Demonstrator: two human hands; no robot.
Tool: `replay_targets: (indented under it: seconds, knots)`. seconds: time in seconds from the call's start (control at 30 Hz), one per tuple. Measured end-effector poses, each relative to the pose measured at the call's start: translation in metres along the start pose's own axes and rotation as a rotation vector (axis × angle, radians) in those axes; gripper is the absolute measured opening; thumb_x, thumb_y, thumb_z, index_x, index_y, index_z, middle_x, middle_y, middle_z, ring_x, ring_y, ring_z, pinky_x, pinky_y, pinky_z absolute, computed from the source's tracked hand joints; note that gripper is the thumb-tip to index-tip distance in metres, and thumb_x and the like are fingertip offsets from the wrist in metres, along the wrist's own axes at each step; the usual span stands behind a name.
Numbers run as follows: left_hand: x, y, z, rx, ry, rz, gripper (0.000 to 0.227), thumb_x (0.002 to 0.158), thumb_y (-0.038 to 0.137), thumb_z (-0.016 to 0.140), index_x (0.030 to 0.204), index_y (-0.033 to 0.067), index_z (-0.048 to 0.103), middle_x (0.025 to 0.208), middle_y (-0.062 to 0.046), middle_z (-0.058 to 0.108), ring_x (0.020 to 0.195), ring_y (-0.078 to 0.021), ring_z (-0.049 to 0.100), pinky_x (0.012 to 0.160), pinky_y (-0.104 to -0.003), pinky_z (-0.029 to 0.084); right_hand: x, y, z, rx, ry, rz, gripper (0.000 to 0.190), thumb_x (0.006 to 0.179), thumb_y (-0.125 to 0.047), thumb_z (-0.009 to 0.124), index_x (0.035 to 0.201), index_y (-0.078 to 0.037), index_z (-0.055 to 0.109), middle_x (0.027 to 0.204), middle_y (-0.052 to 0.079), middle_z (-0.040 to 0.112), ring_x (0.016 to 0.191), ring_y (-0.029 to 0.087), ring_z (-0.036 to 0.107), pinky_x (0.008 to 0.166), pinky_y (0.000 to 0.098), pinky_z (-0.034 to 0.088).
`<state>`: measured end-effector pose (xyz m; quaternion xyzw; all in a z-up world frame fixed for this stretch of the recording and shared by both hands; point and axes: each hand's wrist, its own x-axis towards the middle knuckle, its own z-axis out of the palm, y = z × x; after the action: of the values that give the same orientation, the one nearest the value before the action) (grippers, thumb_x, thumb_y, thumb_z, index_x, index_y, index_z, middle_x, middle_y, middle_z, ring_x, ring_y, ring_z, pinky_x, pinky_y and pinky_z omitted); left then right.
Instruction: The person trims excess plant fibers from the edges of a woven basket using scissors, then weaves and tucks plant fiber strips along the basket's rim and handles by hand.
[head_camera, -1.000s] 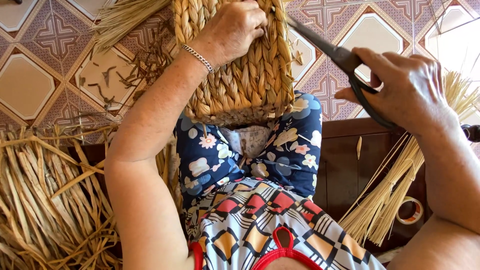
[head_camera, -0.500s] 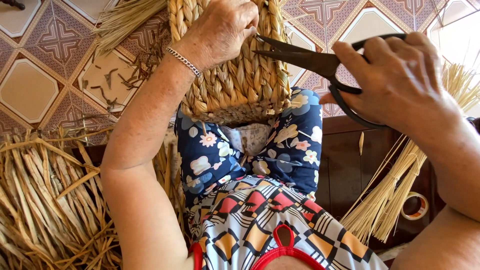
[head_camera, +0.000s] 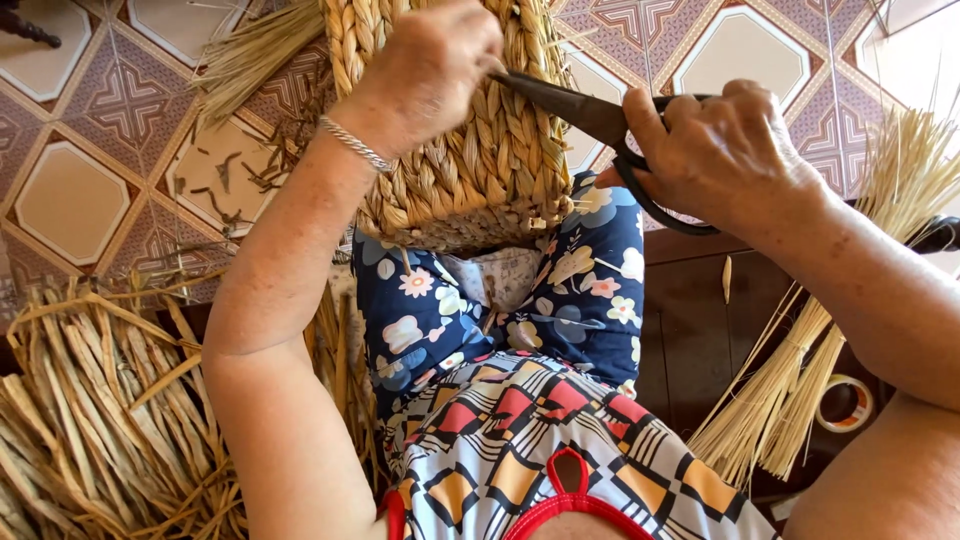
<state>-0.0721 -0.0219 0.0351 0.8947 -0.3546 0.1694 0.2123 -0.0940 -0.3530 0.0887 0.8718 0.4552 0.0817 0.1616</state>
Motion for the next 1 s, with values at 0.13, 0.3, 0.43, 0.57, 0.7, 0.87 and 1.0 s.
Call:
replay_targets:
  seconds: [0.13, 0.3, 0.43, 0.57, 0.7, 0.87, 1.0]
  knots:
    - [-0.031, -0.014, -0.031, 0.133, 0.203, -0.033, 0.012, 0.103, -0.008, 0.071, 0.096, -0.0005, 0.066, 0.092, -0.010, 0.066, 0.078, -0.0168, 0.068, 0.064, -0.021, 0.060, -0.028, -0.002, 0.019, 0.419, -0.032, 0.174, 0.066, 0.099, -0.057, 0.056, 0.132, 0.000, 0.060, 0.058, 0.005, 0.061, 0.037, 0.012, 0.052, 0.047, 0.0348, 0.045]
    - [-0.077, -0.015, -0.073, 0.356, 0.211, -0.313, 0.014, 0.099, -0.020, 0.066, 0.100, -0.0062, 0.065, 0.103, -0.018, 0.068, 0.085, -0.0232, 0.068, 0.065, -0.026, 0.059, -0.073, -0.036, 0.065, 1.192, 0.038, 0.481, 0.073, 0.100, -0.061, 0.047, 0.139, 0.000, 0.056, 0.068, 0.003, 0.058, 0.051, 0.008, 0.054, 0.048, 0.0292, 0.045]
    - [-0.057, 0.016, -0.069, 0.795, 0.218, -0.273, 0.034, 0.074, 0.003, 0.083, 0.106, 0.0048, 0.071, 0.127, -0.026, 0.063, 0.108, -0.0286, 0.061, 0.086, -0.045, 0.056, -0.086, -0.077, 0.101, 1.622, 0.226, 0.479, 0.084, 0.101, -0.068, 0.039, 0.143, 0.004, 0.052, 0.075, 0.000, 0.055, 0.061, 0.007, 0.050, 0.056, 0.0260, 0.043]
    - [-0.037, 0.038, -0.011, 0.401, 0.150, -0.090, 0.025, 0.099, 0.030, 0.088, 0.112, 0.0164, 0.072, 0.124, -0.004, 0.062, 0.115, -0.0221, 0.057, 0.102, -0.044, 0.044, -0.085, -0.103, 0.110, 1.785, 0.270, 0.436, 0.086, 0.103, -0.069, 0.039, 0.144, 0.006, 0.050, 0.076, 0.000, 0.055, 0.062, 0.008, 0.050, 0.056, 0.0266, 0.045]
    - [-0.004, 0.056, 0.024, 0.379, 0.136, -0.019, 0.026, 0.102, 0.039, 0.080, 0.112, 0.0150, 0.073, 0.120, -0.003, 0.062, 0.112, -0.0230, 0.055, 0.101, -0.043, 0.040, -0.076, -0.106, 0.103, 1.774, 0.259, 0.399, 0.084, 0.103, -0.067, 0.037, 0.143, 0.006, 0.050, 0.073, 0.000, 0.055, 0.057, 0.008, 0.049, 0.053, 0.0265, 0.044]
    - [-0.005, 0.049, 0.042, 0.239, 0.152, -0.036, 0.018, 0.109, 0.030, 0.073, 0.116, 0.0135, 0.075, 0.120, -0.002, 0.064, 0.108, -0.0222, 0.055, 0.097, -0.038, 0.048, -0.056, -0.098, 0.092, 1.789, 0.251, 0.312, 0.083, 0.104, -0.067, 0.034, 0.142, 0.005, 0.054, 0.068, -0.001, 0.051, 0.056, 0.008, 0.046, 0.053, 0.0276, 0.042]
    - [-0.014, 0.055, 0.051, 0.238, 0.151, -0.053, 0.018, 0.107, 0.026, 0.072, 0.119, 0.0117, 0.074, 0.128, -0.002, 0.065, 0.110, -0.0200, 0.056, 0.099, -0.036, 0.053, -0.035, -0.095, 0.093, 1.762, 0.293, 0.306, 0.086, 0.104, -0.070, 0.031, 0.140, 0.004, 0.056, 0.065, -0.001, 0.050, 0.054, 0.008, 0.046, 0.054, 0.0283, 0.042]
